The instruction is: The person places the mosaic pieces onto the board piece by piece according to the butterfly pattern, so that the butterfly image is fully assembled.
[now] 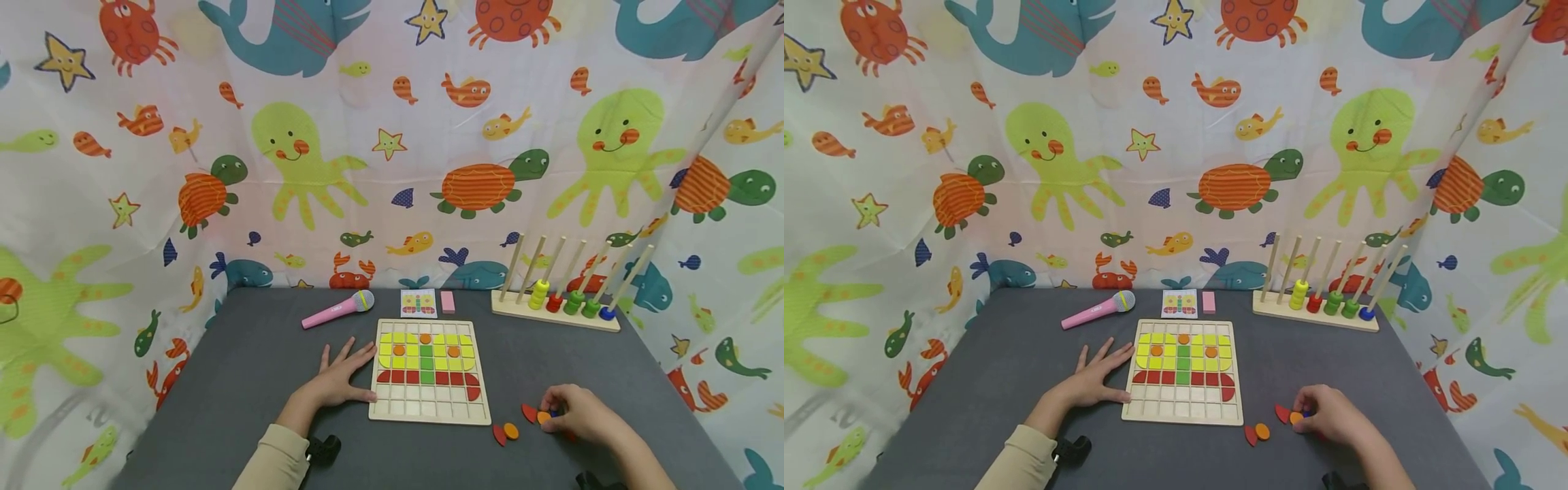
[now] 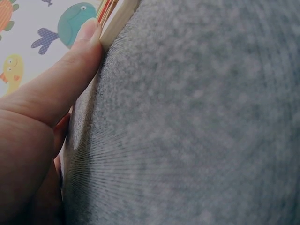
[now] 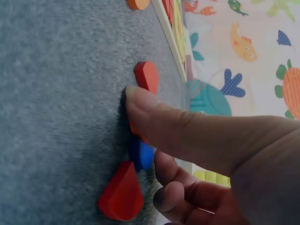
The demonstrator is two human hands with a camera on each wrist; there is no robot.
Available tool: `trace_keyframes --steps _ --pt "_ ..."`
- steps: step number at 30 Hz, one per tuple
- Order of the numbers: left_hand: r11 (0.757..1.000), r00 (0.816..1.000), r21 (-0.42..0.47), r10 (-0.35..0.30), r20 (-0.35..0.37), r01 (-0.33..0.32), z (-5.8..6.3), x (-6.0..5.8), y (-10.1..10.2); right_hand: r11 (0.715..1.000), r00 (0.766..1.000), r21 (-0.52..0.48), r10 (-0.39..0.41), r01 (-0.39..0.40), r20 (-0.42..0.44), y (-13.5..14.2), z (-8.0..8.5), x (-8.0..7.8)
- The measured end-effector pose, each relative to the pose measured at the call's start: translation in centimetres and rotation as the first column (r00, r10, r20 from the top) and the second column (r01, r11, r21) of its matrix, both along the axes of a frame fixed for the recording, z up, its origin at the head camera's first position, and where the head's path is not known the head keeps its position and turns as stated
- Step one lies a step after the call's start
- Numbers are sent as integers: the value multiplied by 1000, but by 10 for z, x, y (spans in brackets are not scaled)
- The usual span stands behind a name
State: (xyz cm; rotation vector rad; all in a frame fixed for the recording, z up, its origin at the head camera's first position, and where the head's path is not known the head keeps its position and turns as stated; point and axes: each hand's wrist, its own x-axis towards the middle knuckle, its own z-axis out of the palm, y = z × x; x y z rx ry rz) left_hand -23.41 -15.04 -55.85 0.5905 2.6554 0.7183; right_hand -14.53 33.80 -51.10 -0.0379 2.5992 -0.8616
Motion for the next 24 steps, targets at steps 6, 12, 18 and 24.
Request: trace_keyframes --steps 6,12,18,24 --pt "1000 1000 8 -1 -3 1 0 1 1 998 992 -45 -40 35 -123 -6 6 -5" --pt "1000 1000 10 -7 -8 7 1 1 1 994 973 -92 -84 65 -217 -39 12 -13" --pt "1000 1000 5 -5 -13 5 0 0 1 986 967 -140 -119 89 -225 -83 16 -21" --pt "1000 1000 4 -5 -12 5 -1 0 0 978 971 -186 -129 92 -203 -113 12 -28"
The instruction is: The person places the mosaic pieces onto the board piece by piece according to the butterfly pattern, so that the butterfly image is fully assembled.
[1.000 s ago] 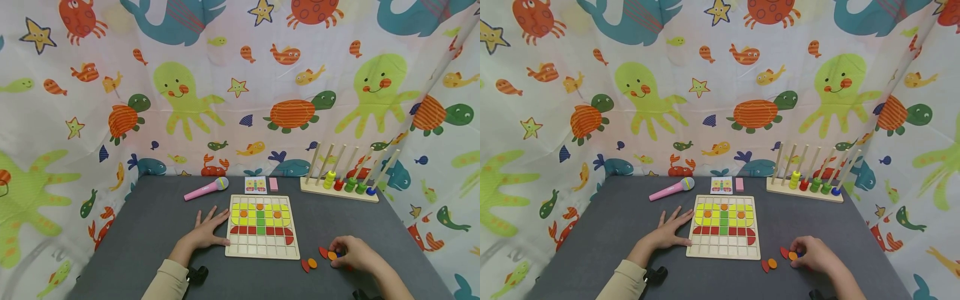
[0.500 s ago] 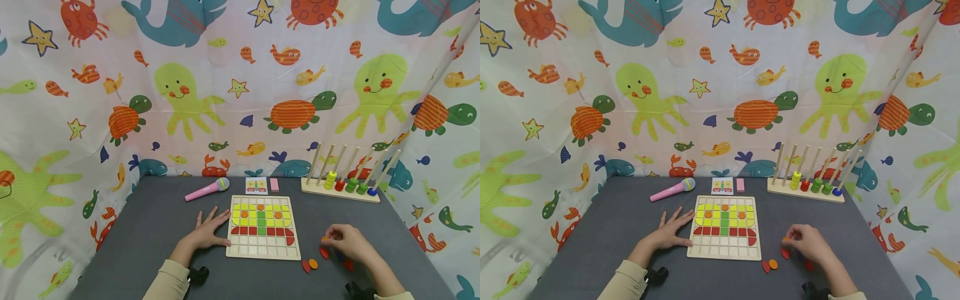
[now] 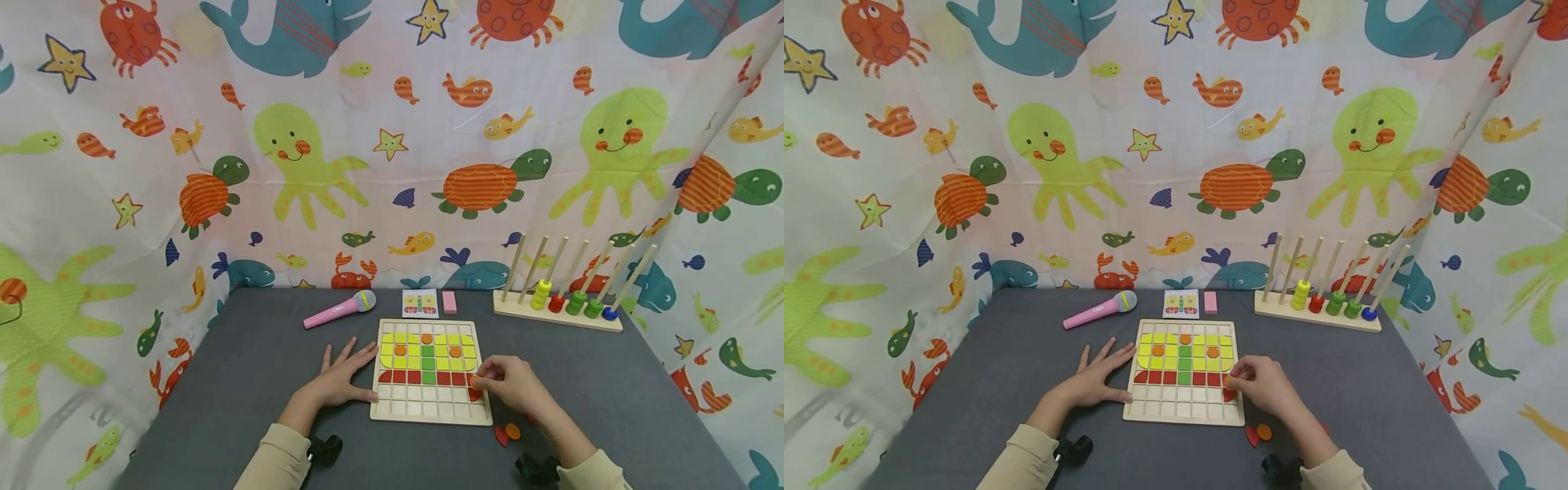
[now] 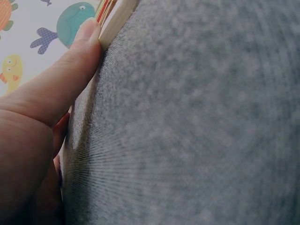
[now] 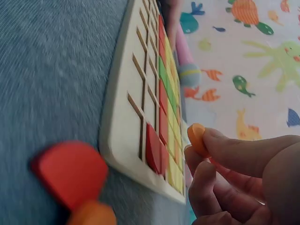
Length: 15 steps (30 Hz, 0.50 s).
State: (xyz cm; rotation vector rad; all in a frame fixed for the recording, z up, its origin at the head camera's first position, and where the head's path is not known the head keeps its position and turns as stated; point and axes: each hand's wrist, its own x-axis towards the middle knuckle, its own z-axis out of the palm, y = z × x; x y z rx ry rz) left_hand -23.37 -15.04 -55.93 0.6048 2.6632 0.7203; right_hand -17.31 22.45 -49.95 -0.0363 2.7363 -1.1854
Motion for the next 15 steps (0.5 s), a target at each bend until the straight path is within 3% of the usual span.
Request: trace_keyframes --steps 7,15 --pt "1000 1000 6 -6 4 6 2 0 1 997 997 16 71 -71 -11 -17 -15 -6" --pt "1000 1000 -7 -10 -3 10 4 2 1 997 999 68 46 -45 -1 -22 -25 -11"
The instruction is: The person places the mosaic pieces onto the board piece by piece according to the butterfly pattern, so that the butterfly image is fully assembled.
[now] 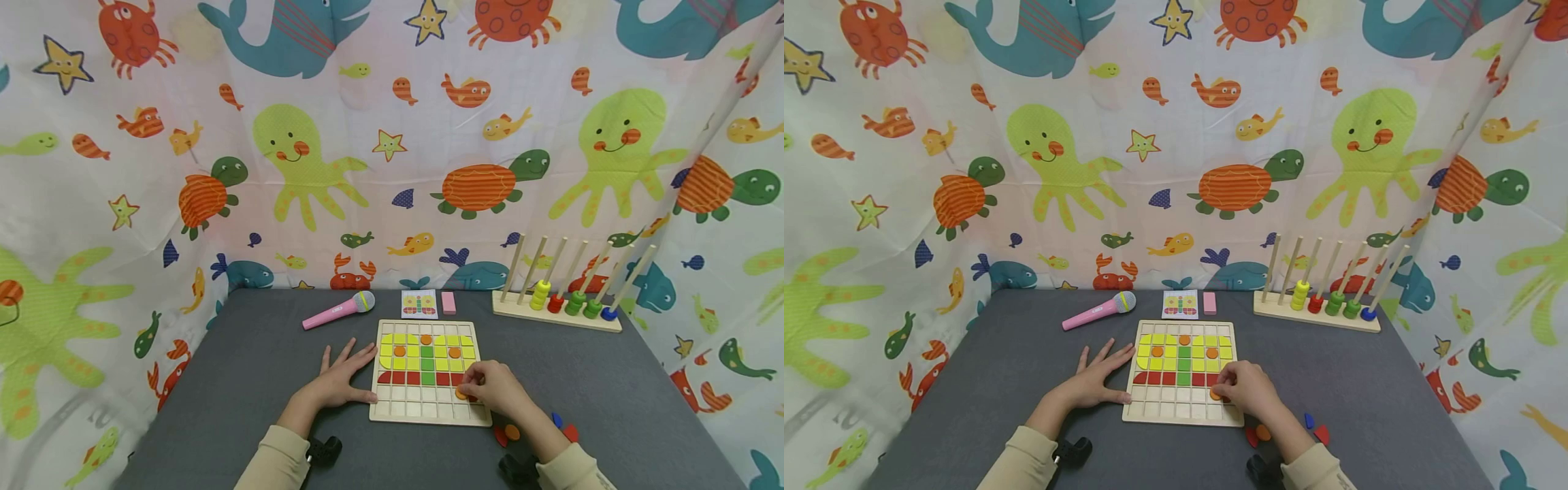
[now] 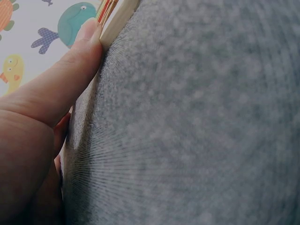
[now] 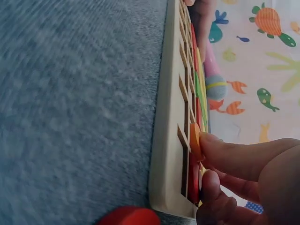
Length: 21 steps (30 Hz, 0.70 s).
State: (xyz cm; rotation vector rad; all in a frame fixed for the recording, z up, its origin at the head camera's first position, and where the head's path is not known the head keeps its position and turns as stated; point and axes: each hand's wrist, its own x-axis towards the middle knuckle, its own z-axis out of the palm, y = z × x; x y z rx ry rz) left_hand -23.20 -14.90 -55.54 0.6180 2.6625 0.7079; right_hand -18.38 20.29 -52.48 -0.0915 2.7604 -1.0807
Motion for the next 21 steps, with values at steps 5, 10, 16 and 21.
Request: trace_keyframes --steps 5,10,16,21 --pt "1000 1000 1 1 -2 -1 0 1 1 999 1000 37 -15 16 -15 0 -2 0" --pt "1000 1000 -2 3 -4 -3 -2 0 2 997 1000 70 -11 12 -23 0 -3 -2" --pt "1000 1000 7 -2 2 2 -4 0 3 998 998 24 -57 58 -23 9 7 4" --pt "1000 1000 8 9 -12 -9 -4 1 0 997 997 33 -69 69 -21 12 10 6"
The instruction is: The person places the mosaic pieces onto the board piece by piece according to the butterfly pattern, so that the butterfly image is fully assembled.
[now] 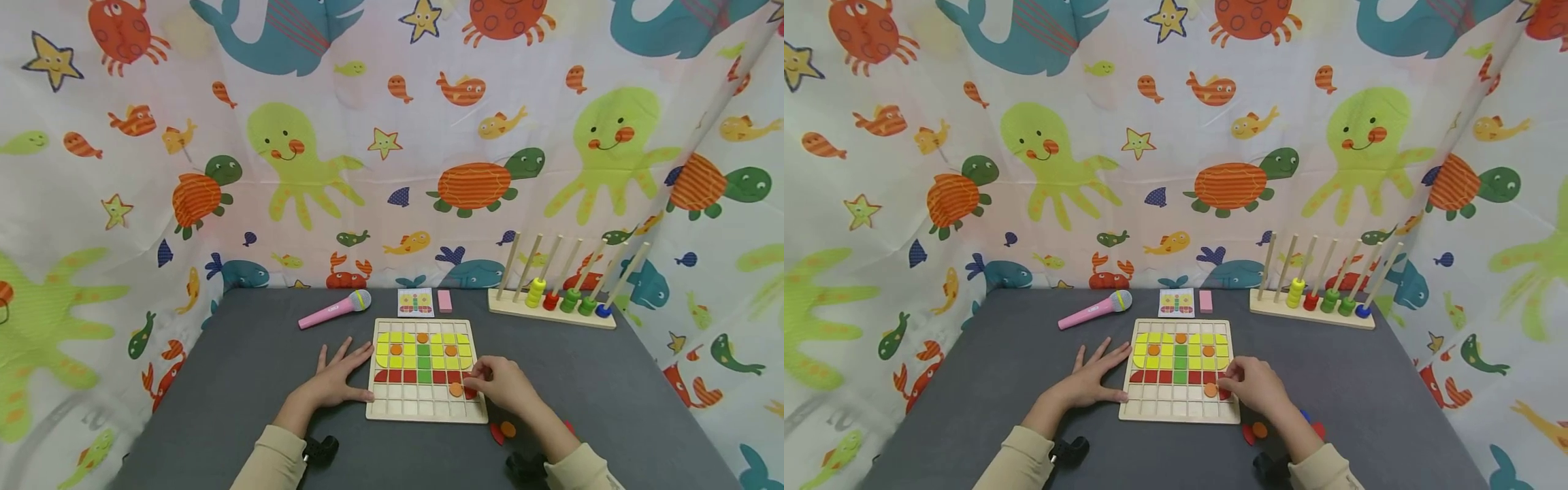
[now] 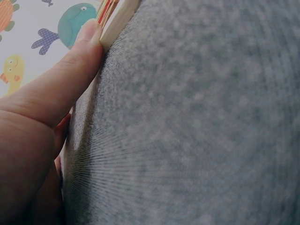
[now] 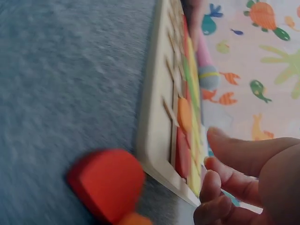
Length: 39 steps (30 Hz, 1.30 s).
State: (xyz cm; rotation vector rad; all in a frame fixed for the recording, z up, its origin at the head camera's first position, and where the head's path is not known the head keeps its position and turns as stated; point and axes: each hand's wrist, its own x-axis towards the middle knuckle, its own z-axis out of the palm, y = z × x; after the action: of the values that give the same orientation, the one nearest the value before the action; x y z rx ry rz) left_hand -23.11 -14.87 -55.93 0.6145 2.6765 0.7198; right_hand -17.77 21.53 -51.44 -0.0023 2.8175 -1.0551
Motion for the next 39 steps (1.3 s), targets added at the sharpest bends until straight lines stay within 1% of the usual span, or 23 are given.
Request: trace_keyframes --steps 4,8,10,12,14,17,19,21,24,27,31,35,39 --pt "1000 1000 -2 6 -4 -6 2 0 -2 999 999 50 1 -4 45 -5 -4 -2" --pt "1000 1000 6 -5 7 5 4 0 -2 994 993 108 -46 34 109 -7 -6 -3" --pt "1000 1000 6 -6 8 5 4 0 -2 993 991 115 -53 39 123 -6 -7 -3" --pt "1000 1000 7 -1 7 1 3 1 -2 995 993 89 -46 37 105 -3 -5 -3" --pt "1000 1000 4 8 5 -8 4 1 -4 999 997 40 -16 12 79 0 -1 -2" --pt "1000 1000 6 10 1 -10 4 0 -6 996 995 -16 83 -83 63 11 10 2" --pt "1000 1000 10 7 4 -7 5 0 -5 984 980 -30 176 -174 89 22 16 7" --pt "1000 1000 17 -1 6 1 5 0 -4 965 957 -20 262 -262 122 35 19 14" --pt "1000 1000 25 -6 12 6 5 0 -2 939 927 -8 340 -343 157 48 16 24" --pt "1000 1000 26 -5 11 5 5 0 -3 928 916 3 367 -373 160 52 11 29" --pt "1000 1000 30 -2 18 1 3 -1 -3 924 915 17 376 -383 148 53 5 31" --pt "1000 1000 14 -6 10 6 0 -2 -3 922 913 18 380 -387 151 55 5 31" --pt "1000 1000 8 -2 8 2 -2 -3 -2 927 916 -9 372 -375 151 57 8 28"
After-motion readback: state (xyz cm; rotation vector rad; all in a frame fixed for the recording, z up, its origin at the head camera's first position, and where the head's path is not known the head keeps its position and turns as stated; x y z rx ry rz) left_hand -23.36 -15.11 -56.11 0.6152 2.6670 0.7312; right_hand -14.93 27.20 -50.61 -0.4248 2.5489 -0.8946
